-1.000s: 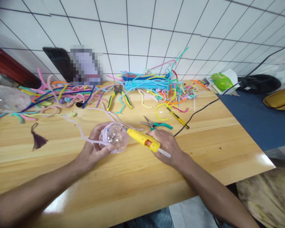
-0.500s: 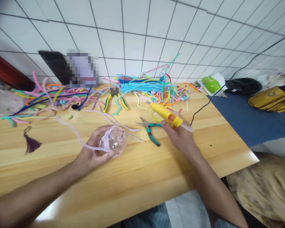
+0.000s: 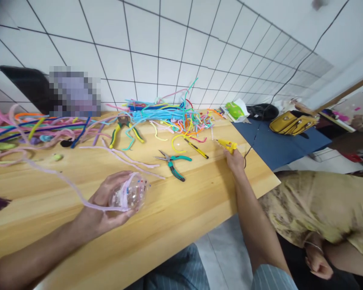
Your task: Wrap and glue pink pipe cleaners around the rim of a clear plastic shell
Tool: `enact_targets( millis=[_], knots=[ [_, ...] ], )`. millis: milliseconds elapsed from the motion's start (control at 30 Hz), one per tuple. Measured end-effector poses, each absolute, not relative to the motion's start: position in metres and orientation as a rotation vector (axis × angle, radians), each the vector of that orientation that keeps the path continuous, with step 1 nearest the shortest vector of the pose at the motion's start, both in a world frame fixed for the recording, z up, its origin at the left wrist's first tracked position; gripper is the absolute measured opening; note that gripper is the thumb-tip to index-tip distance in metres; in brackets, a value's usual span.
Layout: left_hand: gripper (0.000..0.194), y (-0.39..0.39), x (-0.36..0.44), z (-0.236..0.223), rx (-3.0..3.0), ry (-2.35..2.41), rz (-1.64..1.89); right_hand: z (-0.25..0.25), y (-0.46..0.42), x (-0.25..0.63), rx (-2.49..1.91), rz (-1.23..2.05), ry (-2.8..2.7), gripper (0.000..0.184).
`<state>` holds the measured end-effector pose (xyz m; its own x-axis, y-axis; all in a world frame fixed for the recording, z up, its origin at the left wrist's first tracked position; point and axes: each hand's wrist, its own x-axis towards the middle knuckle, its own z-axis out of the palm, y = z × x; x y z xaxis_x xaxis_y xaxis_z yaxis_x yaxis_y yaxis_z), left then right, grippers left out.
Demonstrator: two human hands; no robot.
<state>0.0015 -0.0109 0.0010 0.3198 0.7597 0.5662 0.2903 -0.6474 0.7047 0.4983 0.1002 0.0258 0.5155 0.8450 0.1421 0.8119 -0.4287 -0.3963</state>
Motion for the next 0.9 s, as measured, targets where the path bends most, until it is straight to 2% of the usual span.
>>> enact_targets(
  millis=[267,367,400,467,533,600,733,900],
  knots=[
    [0.095,-0.011,0.001,-0.002,2.128,0.916,1.285,0.046,0.082,0.495,-2.491,0.087,-1.232,0.044],
    [0.096,-0.013,0.001,-0.001,2.167,0.942,1.244,0.05,0.051,0.475,-2.405,0.008,-1.262,0.044],
    [0.096,-0.013,0.001,-0.001,2.182,0.932,1.226,0.051,0.039,0.462,-2.239,-0.03,-1.315,0.042],
    [0.094,-0.014,0.001,0.001,2.2,0.921,1.217,0.055,0.017,0.422,-2.035,0.075,-1.47,0.033],
    [0.092,-0.015,0.0,0.002,2.226,0.92,1.225,0.062,0.003,0.372,-1.591,0.354,-1.787,0.018],
    [0.09,-0.016,0.0,0.004,2.255,0.926,1.241,0.073,-0.002,0.322,-1.324,0.563,-1.973,0.007],
    [0.087,-0.016,-0.001,0.004,2.274,0.927,1.239,0.084,0.009,0.268,-1.168,0.814,-2.067,0.008],
    [0.087,-0.016,-0.001,0.003,2.285,0.91,1.232,0.076,0.017,0.266,-1.189,0.968,-2.029,0.009]
  ],
)
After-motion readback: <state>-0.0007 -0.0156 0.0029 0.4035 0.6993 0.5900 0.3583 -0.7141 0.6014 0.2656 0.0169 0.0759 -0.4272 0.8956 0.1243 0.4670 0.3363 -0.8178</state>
